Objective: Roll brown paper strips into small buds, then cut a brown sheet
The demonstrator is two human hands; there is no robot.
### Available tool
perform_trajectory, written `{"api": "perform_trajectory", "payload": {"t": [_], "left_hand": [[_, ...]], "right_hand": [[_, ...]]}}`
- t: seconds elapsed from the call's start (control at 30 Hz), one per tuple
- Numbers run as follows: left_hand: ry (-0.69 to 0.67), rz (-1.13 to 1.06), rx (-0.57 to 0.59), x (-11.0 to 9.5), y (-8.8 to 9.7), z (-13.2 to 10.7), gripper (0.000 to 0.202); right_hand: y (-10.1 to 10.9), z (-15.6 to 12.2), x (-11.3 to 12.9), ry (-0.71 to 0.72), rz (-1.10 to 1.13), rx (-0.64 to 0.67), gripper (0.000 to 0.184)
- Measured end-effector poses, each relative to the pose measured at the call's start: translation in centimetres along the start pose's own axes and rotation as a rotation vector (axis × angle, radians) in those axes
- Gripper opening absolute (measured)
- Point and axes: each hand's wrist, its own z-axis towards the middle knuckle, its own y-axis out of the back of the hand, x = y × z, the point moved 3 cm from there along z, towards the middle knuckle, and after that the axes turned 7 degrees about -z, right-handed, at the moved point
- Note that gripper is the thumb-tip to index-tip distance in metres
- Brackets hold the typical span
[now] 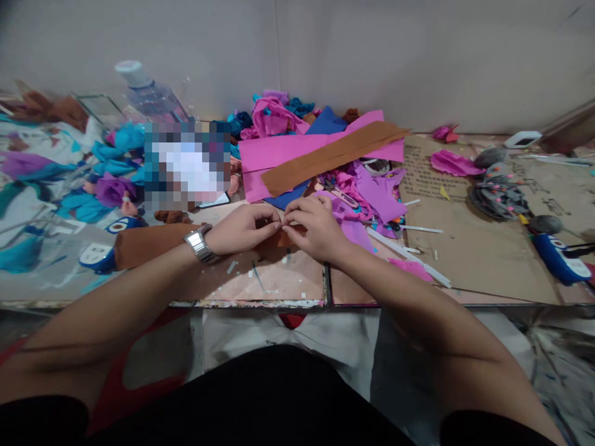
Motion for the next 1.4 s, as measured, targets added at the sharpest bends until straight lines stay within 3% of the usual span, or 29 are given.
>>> {"api": "perform_trajectory", "payload": {"t": [0.33, 0.73, 1.17, 1.4], "left_hand": [[-0.033, 0.104, -0.03, -0.42, -0.08, -0.27, 0.021], [-0.013, 0.031, -0.02, -0.3, -0.04, -0.18, 0.016], [-0.211, 0.242, -0.112, -0.57, -0.84, -0.61, 0.021], [-0.16, 0.169, -0.087, -0.42, -0.68, -0.51, 0.02]], "right_hand": [[-0.39, 0.04, -0.23, -0.019, 0.092, 0.024, 0.003], [-0.17, -0.05, 0.2, -0.009, 0.054, 0.063, 0.004], [-0.32, 0.19, 0.15, -0.046, 0.164, 0.09, 0.008], [-0.25, 0.14, -0.08, -0.033, 0.162, 0.043, 0.005]]}}
